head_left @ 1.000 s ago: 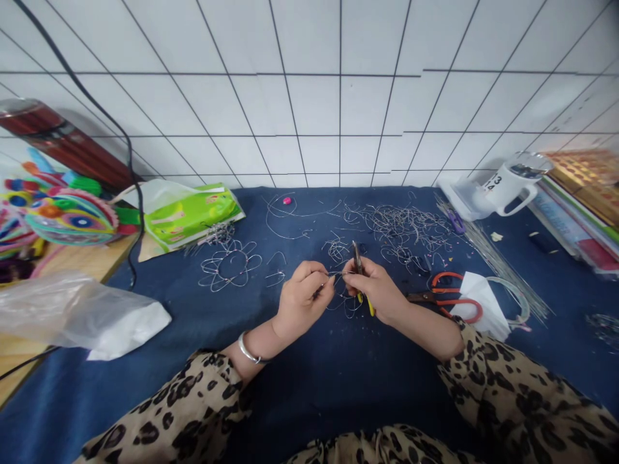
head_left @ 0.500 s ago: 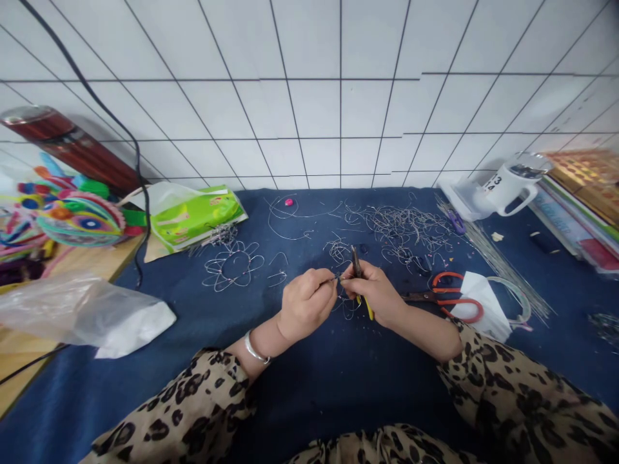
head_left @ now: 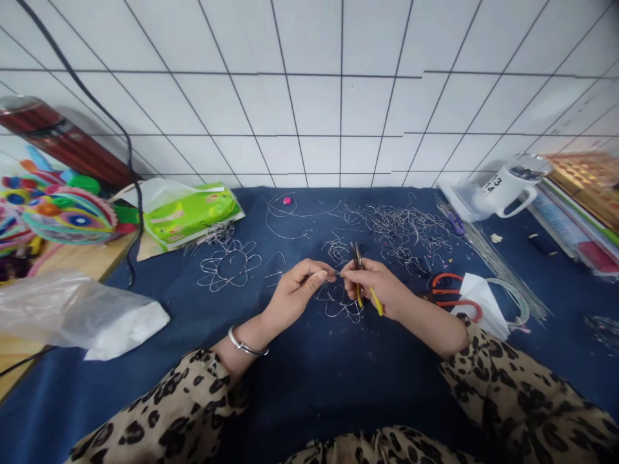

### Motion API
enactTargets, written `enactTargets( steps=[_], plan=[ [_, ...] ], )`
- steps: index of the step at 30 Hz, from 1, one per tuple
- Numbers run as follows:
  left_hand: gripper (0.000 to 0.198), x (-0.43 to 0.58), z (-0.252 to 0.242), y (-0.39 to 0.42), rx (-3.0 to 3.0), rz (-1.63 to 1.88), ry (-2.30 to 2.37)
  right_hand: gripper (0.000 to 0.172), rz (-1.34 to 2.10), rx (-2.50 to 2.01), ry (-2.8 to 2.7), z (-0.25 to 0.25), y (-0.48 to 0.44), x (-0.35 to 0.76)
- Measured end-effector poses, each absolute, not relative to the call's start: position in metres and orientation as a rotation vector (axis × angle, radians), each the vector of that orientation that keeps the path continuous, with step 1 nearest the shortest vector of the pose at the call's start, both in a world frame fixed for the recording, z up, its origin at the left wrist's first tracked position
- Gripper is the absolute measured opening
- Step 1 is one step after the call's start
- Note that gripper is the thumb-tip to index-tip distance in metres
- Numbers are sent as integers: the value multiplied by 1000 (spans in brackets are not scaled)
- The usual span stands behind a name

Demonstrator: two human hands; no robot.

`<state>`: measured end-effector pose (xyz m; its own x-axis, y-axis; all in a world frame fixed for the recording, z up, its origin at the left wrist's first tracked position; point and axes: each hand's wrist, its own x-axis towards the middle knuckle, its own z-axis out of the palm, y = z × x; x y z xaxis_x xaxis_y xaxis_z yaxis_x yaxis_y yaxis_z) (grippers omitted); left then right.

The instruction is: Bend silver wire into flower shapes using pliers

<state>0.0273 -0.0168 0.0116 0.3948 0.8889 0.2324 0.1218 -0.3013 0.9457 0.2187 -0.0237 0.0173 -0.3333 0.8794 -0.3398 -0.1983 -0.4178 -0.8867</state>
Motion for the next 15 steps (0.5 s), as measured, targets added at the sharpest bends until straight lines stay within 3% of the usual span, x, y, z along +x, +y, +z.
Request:
enactTargets(
  steps=[6,15],
  plan=[
    [16,19,10,-15,1637,1056,996,26,1804,-1127,-965,19,-14,232],
    [17,8,15,-6,1651,981,1031,35,1251,-1322,-1548,28,-15,235]
  ],
)
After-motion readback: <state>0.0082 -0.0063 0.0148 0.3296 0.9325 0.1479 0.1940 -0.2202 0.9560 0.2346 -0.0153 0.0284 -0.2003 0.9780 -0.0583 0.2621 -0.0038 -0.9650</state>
